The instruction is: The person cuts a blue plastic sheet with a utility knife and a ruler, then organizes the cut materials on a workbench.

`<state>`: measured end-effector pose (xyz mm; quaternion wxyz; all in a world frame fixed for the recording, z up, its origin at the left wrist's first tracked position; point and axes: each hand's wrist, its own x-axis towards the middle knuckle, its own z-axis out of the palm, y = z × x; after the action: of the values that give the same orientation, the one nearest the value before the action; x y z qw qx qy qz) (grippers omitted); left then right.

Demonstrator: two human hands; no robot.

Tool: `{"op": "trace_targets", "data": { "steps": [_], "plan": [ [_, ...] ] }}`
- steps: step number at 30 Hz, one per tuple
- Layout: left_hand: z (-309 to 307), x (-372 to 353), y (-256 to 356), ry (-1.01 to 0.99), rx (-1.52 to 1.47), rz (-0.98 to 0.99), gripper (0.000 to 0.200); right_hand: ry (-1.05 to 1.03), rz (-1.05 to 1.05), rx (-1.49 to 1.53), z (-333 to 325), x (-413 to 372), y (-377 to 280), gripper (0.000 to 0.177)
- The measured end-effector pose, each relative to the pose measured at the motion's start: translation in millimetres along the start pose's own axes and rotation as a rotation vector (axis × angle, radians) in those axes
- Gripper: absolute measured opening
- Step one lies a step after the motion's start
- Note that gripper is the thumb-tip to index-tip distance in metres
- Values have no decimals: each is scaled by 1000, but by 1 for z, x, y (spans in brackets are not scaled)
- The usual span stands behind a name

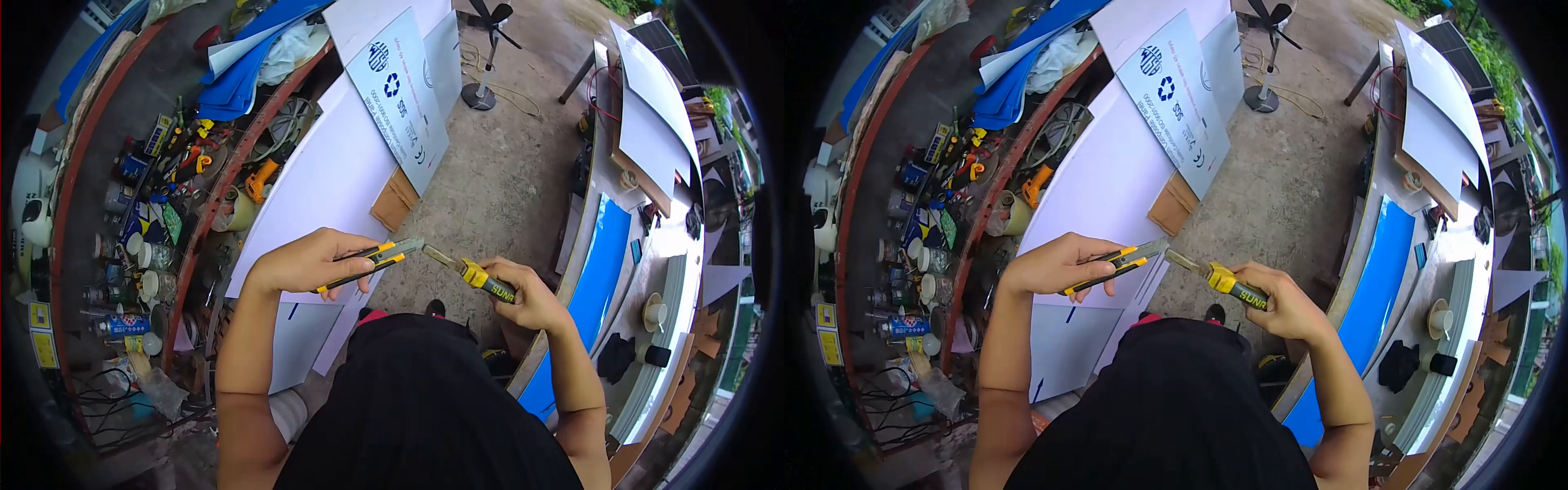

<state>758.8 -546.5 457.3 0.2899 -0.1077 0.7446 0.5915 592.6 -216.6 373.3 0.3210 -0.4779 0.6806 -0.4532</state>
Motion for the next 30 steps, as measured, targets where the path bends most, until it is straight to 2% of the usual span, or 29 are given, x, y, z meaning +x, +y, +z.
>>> {"op": "trace_targets", "data": {
  "steps": [1,11,17,20,23,25,26,28,29,30],
  "plan": [
    [2,4,3,-9,40,-9,36,4,-4,-1,-4,-4,2,39],
    [24,26,33,-43,109,-40,37,-42,36,-13,-36,-32,15,44],
    [30,31,33,-55,132,-62,38,-45,34,-39,-38,-35,17,38],
    [31,32,31,-81,122,-54,39,-44,-43,-75,-39,-37,22,34],
    [32,31,29,-85,98,-72,41,-110,48,-96,-38,-40,21,26],
    [29,32,20,-167,5,-32,42,-91,69,38,-31,-41,20,14],
    [26,37,1,-164,-1,-33,42,-97,69,38,-27,-43,23,14],
    [20,45,-36,-538,-572,212,49,-151,-22,363,-16,-42,34,6],
    [19,44,-41,-528,-567,215,49,-156,-32,360,-13,-41,38,6],
    [27,41,-42,-391,-546,166,51,-115,4,375,-9,-42,42,7]
  ]
}}
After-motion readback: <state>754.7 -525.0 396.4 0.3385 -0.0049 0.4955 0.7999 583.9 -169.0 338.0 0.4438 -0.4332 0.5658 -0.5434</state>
